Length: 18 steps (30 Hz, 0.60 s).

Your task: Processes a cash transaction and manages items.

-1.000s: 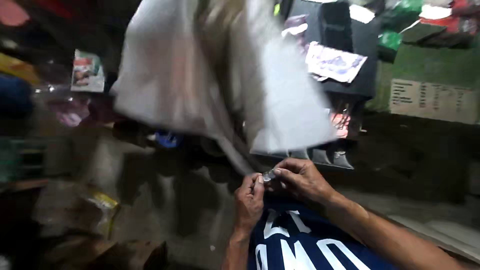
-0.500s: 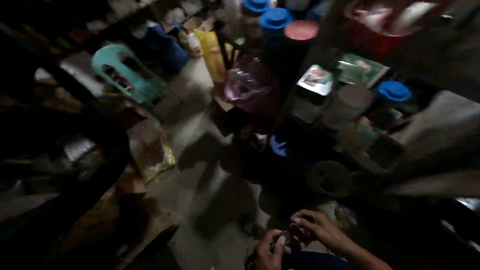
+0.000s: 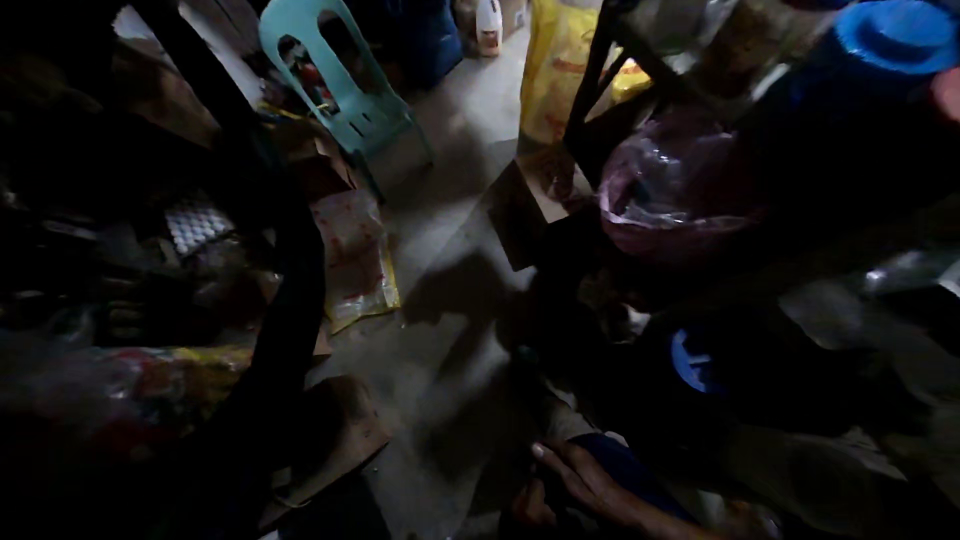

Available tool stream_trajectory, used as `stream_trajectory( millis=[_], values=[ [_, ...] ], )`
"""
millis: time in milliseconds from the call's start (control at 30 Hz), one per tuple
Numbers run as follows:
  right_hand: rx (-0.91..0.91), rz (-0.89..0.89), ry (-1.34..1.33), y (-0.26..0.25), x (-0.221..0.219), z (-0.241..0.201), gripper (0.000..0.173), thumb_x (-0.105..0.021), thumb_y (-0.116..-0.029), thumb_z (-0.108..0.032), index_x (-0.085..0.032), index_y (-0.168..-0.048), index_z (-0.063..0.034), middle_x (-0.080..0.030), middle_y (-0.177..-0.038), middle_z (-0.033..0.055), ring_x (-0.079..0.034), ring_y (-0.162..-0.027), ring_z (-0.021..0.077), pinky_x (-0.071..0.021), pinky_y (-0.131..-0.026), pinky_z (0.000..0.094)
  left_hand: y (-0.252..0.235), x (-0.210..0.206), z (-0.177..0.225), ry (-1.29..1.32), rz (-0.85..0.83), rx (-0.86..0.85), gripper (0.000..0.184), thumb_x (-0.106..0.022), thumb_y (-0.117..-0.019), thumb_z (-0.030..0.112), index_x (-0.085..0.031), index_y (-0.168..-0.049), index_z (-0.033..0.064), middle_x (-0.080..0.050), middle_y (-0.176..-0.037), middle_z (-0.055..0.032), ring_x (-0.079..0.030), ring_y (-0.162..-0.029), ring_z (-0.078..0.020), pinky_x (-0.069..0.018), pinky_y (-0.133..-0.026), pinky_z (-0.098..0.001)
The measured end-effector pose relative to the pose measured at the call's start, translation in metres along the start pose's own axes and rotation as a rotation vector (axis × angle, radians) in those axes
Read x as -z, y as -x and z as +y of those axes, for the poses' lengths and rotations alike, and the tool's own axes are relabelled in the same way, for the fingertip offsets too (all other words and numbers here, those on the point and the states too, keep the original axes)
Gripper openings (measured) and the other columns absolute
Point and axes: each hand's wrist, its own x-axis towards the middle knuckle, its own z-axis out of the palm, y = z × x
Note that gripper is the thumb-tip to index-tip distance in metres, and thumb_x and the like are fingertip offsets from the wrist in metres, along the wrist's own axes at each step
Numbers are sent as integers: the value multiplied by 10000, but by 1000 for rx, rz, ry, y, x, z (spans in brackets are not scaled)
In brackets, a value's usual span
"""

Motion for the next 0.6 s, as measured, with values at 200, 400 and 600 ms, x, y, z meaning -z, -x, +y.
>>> stream_trajectory(
  millis=[200,400,600],
  values=[
    [51,-20,204,-112,72,-82,581,-384,-1084,-505,-579,-1382,-45,-708,-1160,168,-694,-1092,278,-542,-985,493,-150,65,14,23,-98,170,176,-631,-904,13,-711,-1027,-84,-725,-952,-227,-732,-890,-350,-598,-844,-473],
    [64,22,194,-201,151,-209,583,-428,-1082,-458,-494,-1481,-37,-645,-1332,159,-644,-1208,232,-501,-1070,432,-291,146,53,-67,-60,88,173,-671,-885,79,-732,-990,-45,-746,-899,-178,-750,-851,-297,-613,-796,-441],
    [124,0,134,-327,227,-330,571,-448,-1085,-429,-493,-1469,-9,-620,-1362,187,-632,-1227,246,-487,-1087,420,-460,239,59,40,77,38,178,-634,-907,74,-727,-959,-68,-736,-864,-196,-741,-847,-312,-603,-797,-461]
  ],
)
